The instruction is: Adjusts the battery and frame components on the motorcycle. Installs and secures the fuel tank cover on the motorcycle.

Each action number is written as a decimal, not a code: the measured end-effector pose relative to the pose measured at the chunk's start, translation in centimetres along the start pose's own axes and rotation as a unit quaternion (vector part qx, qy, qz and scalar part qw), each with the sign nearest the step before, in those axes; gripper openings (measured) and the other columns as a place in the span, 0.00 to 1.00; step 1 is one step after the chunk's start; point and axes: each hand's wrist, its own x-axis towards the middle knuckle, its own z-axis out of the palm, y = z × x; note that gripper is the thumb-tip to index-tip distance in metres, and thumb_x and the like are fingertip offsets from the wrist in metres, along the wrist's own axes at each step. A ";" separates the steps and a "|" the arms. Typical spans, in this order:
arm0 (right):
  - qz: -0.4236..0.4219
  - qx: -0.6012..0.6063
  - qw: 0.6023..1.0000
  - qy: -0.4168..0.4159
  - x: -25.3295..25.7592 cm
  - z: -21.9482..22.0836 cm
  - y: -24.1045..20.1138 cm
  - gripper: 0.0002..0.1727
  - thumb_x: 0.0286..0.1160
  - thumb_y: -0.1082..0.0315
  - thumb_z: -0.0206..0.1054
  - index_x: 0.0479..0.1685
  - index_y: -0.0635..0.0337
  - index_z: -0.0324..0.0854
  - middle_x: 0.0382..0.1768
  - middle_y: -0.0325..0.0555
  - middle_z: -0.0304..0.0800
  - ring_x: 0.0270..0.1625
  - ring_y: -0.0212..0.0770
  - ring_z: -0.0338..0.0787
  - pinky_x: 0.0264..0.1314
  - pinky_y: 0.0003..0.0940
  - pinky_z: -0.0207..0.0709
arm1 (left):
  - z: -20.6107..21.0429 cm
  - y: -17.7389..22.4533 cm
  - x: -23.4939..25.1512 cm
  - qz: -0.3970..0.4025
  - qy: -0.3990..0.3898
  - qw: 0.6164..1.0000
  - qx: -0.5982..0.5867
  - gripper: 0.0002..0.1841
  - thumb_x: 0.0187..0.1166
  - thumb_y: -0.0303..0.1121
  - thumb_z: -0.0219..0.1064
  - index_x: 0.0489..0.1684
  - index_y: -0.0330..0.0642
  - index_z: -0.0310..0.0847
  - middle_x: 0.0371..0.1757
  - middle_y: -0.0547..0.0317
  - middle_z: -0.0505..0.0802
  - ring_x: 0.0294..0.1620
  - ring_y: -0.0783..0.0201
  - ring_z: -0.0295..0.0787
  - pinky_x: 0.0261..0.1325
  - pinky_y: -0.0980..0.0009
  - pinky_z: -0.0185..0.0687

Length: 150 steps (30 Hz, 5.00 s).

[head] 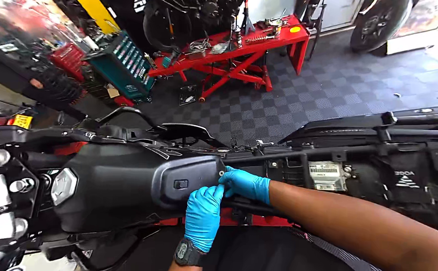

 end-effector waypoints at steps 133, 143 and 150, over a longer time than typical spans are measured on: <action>0.127 -0.576 0.779 0.210 0.5 0.1 -4.7 0.22 0.80 0.34 0.63 0.48 0.36 0.90 0.32 0.29 0.95 0.35 0.33 0.94 0.44 0.48 0.90 | 5.1 0.2 -6.1 -0.038 -0.051 0.991 -0.116 0.23 0.86 0.41 0.54 0.76 0.58 0.85 0.78 0.71 0.87 0.29 0.61 0.88 0.28 0.63 0.79; 0.157 -0.450 0.866 0.150 0.3 -0.7 -6.1 0.14 0.88 0.53 0.64 0.58 0.48 0.88 0.41 0.33 0.98 0.36 0.32 0.96 0.42 0.34 0.92 | 5.2 0.3 -6.0 -0.047 -0.041 0.990 -0.129 0.21 0.86 0.40 0.55 0.71 0.56 0.88 0.76 0.69 0.88 0.30 0.60 0.88 0.30 0.63 0.78; -0.243 -0.522 0.772 0.269 -2.8 1.7 -2.2 0.10 0.83 0.59 0.68 0.55 0.48 0.90 0.42 0.28 0.95 0.42 0.26 0.93 0.46 0.33 0.92 | 5.4 0.2 -6.2 -0.042 -0.040 0.989 -0.134 0.22 0.85 0.42 0.55 0.72 0.57 0.88 0.77 0.69 0.88 0.32 0.61 0.88 0.31 0.63 0.78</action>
